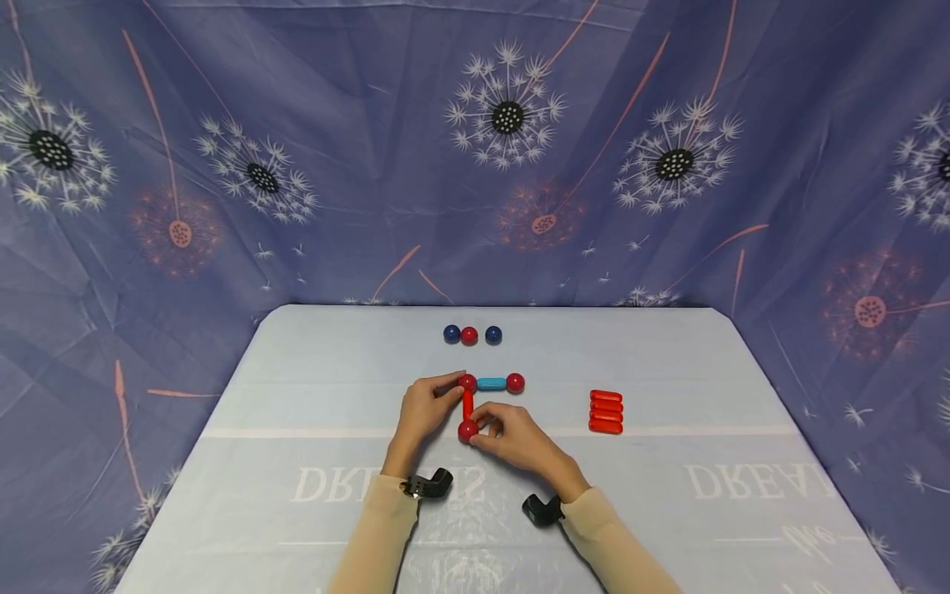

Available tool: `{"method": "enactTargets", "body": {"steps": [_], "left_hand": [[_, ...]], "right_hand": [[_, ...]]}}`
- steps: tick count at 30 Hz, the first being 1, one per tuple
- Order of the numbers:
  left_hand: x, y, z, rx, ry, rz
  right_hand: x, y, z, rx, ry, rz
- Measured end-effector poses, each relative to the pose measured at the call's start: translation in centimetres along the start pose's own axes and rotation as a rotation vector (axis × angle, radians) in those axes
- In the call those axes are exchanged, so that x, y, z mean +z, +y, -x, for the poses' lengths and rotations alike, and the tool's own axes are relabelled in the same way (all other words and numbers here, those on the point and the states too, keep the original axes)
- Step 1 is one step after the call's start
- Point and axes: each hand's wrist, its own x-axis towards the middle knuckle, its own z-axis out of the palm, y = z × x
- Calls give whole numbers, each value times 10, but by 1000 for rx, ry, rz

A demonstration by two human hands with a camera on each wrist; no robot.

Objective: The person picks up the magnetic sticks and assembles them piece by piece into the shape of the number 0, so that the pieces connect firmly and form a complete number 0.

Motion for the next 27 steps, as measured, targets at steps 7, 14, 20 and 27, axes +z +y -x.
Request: {"method": "enactTargets", "body": {"steps": [7,14,20,27], "left_hand": [[1,1,1,-1,-1,3],[0,-1,1,-8,-11,21],[-5,-6,1,10,-59,60],[-12,-10,1,46,-140,103]], "right_hand": [[0,0,1,14,-2,8],[-1,-1,1,14,20,9],[-1,-3,0,34,29,-2],[0,1,-5,45,56,11]]}}
